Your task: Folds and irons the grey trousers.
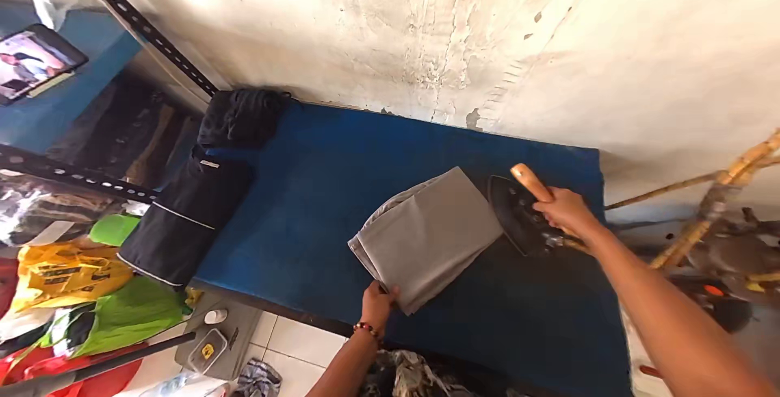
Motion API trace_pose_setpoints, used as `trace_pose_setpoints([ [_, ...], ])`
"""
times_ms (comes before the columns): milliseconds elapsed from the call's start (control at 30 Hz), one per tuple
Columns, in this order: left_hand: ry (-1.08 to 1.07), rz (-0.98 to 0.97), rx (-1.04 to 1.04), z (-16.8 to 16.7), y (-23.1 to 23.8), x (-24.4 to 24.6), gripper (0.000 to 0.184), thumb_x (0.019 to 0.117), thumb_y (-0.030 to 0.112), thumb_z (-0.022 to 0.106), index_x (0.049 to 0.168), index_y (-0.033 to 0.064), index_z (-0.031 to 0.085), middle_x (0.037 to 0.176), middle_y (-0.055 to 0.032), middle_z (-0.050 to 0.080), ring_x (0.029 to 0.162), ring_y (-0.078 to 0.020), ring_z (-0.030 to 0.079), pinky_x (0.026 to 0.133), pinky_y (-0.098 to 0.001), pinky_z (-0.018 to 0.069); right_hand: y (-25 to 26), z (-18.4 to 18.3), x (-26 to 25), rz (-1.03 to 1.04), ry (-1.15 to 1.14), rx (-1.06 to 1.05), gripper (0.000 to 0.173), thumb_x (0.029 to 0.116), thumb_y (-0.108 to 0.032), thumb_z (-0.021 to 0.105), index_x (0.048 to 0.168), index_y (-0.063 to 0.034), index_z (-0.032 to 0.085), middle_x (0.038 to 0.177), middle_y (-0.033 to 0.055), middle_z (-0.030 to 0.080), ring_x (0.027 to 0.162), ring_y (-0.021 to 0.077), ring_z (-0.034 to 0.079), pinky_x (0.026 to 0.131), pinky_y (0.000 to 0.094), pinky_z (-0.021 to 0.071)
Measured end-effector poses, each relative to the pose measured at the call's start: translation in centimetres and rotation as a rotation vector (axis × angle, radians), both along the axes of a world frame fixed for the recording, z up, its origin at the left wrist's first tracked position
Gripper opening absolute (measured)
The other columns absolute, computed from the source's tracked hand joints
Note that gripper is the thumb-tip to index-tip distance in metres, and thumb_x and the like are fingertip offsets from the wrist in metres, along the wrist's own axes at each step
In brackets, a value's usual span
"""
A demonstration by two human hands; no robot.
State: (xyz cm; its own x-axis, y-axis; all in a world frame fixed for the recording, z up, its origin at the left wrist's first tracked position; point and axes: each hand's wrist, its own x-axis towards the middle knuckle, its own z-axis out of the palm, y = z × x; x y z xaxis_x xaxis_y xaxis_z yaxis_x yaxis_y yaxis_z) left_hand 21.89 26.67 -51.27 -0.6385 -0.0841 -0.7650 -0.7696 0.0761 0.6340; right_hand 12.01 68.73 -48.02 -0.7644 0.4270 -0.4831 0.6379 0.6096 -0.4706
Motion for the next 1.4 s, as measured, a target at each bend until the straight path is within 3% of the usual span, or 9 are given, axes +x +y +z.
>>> trace_pose_setpoints([
  [100,0.119,-0.123,-0.203,2.4,-5.2,-0.5,0.03,0.0986,0.003,0.064,0.124,-0.0123,0.057,0.109,-0.0265,0.067,0.095,-0.0305,0.068,0.087,-0.0455,0.0568,3.5,-0.3,2.0,-0.105,-0.114,0.114,0.052,0.0987,-0.025,0.07,0.129,0.0118,0.051,0.091,0.0226,0.065,0.074,0.0285,0.065,0.073,0.0466,0.0555],
  [233,0.182,-0.343,-0.689,3.7,-10.6,-2.2,0.065,0.0913,0.015,0.076,0.142,-0.012,0.046,0.139,-0.0369,0.051,0.131,-0.0499,0.051,0.109,-0.0624,0.0414,-2.0,0.9,2.8,0.105,0.177,0.499,0.07,0.0839,-0.007,0.079,0.142,0.0132,0.046,0.134,0.0444,0.049,0.124,0.0655,0.047,0.096,0.0833,0.035],
  [400,0.672,-0.56,-0.913,0.6,-5.5,-7.3,0.056,0.1053,0.033,0.053,0.152,0.0037,0.047,0.16,-0.0235,0.04,0.15,-0.0447,0.032,0.121,-0.067,0.0184,-20.0,-4.4,0.6,0.536,0.571,0.342,0.059,0.104,-0.031,0.056,0.152,0.0021,0.045,0.162,0.0263,0.036,0.151,0.0444,0.034,0.117,0.0697,0.0271],
  [500,0.76,-0.645,-1.028,-5.4,-6.9,-7.1,0.059,0.1068,0.042,0.035,0.156,0.0118,0.044,0.162,-0.0088,0.041,0.153,-0.0351,0.032,0.121,-0.0709,0.0089,-19.8,-10.7,1.0,0.64,0.425,0.263,0.067,0.1086,-0.047,0.037,0.162,-0.0077,0.031,0.169,0.012,0.028,0.158,0.0348,0.02,0.122,0.0688,0.0117],
  [800,0.487,-0.45,-0.844,-3.6,-10.4,0.9,0.068,0.104,0.034,0.054,0.157,-0.0034,0.034,0.163,-0.0238,0.035,0.15,-0.0451,0.033,0.117,-0.0665,0.026,1.8,-0.3,5.9,0.114,0.205,0.591,0.088,0.0853,-0.022,0.085,0.152,0.0082,0.036,0.139,0.0438,0.048,0.127,0.0662,0.046,0.099,0.0815,0.0357],
  [900,0.325,-0.202,-0.617,-1.5,-9.7,3.4,0.066,0.1004,0.023,0.065,0.152,-0.0096,0.038,0.148,-0.0336,0.047,0.136,-0.049,0.049,0.113,-0.0594,0.0392,2.5,0.2,4.7,-0.146,0.023,0.456,0.086,0.0896,-0.031,0.081,0.152,0.0084,0.036,0.129,0.0428,0.057,0.117,0.0579,0.059,0.097,0.0721,0.0454],
  [1000,0.104,0.102,-0.306,-2.1,-10.0,4.1,0.06,0.0995,0.025,0.069,0.143,-0.0092,0.045,0.123,-0.0325,0.064,0.111,-0.0448,0.066,0.094,-0.0579,0.0543,1.9,1.4,2.4,-0.291,-0.015,0.03,0.063,0.097,-0.039,0.071,0.137,0.0049,0.05,0.099,0.0144,0.066,0.077,0.018,0.067,0.071,0.0362,0.0576],
  [1167,-0.042,-0.06,-0.095,-2.4,-13.0,2.2,0.047,0.1005,0.03,0.067,0.128,-0.0084,0.062,0.125,-0.0298,0.064,0.116,-0.041,0.063,0.1,-0.0559,0.0494,-7.1,7.1,-1.0,-0.032,-0.077,-0.139,0.038,0.1027,-0.032,0.062,0.119,0.0016,0.057,0.076,0.0013,0.057,0.06,0.0084,0.056,0.06,0.0275,0.051],
  [1400,0.046,0.039,0.017,-1.5,-12.6,2.9,0.043,0.1006,0.02,0.066,0.132,-0.0082,0.058,0.127,-0.0296,0.063,0.12,-0.04,0.061,0.105,-0.0544,0.0451,-25.6,3.3,-4.1,0.709,-0.041,0.072,0.049,0.0934,-0.022,0.075,0.131,0.007,0.061,0.115,0.0333,0.067,0.108,0.0496,0.067,0.095,0.066,0.0509],
])
